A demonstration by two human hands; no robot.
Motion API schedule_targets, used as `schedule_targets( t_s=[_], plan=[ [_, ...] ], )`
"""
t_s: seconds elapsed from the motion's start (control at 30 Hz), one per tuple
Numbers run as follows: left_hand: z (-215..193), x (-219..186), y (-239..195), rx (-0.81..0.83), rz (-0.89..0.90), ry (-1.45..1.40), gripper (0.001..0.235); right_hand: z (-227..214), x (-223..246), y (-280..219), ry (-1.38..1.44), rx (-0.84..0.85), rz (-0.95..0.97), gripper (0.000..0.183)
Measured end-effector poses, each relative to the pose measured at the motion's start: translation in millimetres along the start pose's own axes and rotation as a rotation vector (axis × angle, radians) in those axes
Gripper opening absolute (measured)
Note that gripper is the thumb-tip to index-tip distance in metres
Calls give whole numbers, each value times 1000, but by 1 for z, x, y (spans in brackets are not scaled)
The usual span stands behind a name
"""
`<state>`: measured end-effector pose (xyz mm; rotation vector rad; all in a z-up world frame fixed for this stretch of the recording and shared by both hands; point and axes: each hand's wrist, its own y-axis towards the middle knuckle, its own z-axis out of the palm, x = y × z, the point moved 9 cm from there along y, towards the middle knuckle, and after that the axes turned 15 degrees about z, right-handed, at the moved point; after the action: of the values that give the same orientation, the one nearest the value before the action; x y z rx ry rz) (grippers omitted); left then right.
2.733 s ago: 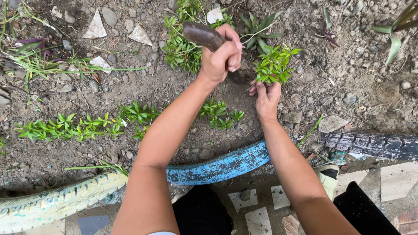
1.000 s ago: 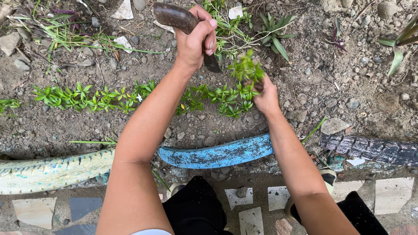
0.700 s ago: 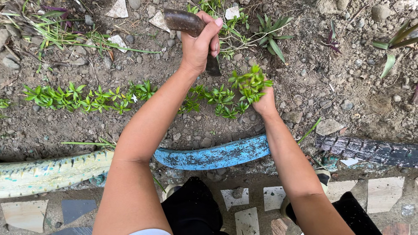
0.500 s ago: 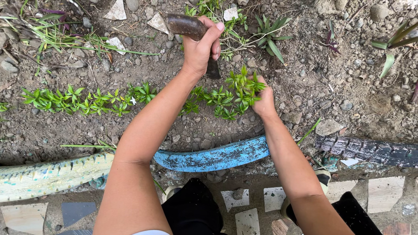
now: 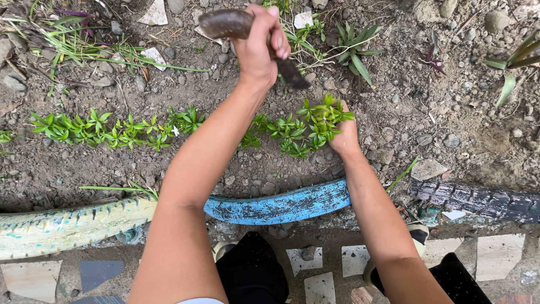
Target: The person digs small holes in the soil using a tool and plants green seedlings into the ground, then uses the tool to cut a small stem.
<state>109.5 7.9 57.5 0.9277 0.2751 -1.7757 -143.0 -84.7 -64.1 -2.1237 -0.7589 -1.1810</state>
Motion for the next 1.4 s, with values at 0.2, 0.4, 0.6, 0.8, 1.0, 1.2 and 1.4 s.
schedule_targets(
  t_s=[0.2, 0.4, 0.6, 0.8, 1.0, 1.2, 1.4],
  plan=[
    [-21, 51, 7, -183, 99, -64, 10, 7, -23, 6, 169, 67, 55, 37],
    [-33, 83, -15, -273, -75, -88, 6, 35, -75, 5, 1280, 165, 735, 33],
    [-40, 73, 7, -318, 10, -50, 9, 5, -12, 3, 46, 51, 28, 39],
    [-28, 67, -8, -372, -81, -26, 14, 13, -23, 7, 415, 183, 111, 40],
    [-32, 52, 6, -314, 40, -43, 13, 2, -19, 1, 132, 23, 12, 42],
    [-33, 66, -30, -423, -130, 74, 14, 4, -10, 3, 139, 22, 15, 45],
    [-58, 31, 5, -419, 52, 98, 9, -1, -19, 0, 86, -14, 4, 44]
  ],
)
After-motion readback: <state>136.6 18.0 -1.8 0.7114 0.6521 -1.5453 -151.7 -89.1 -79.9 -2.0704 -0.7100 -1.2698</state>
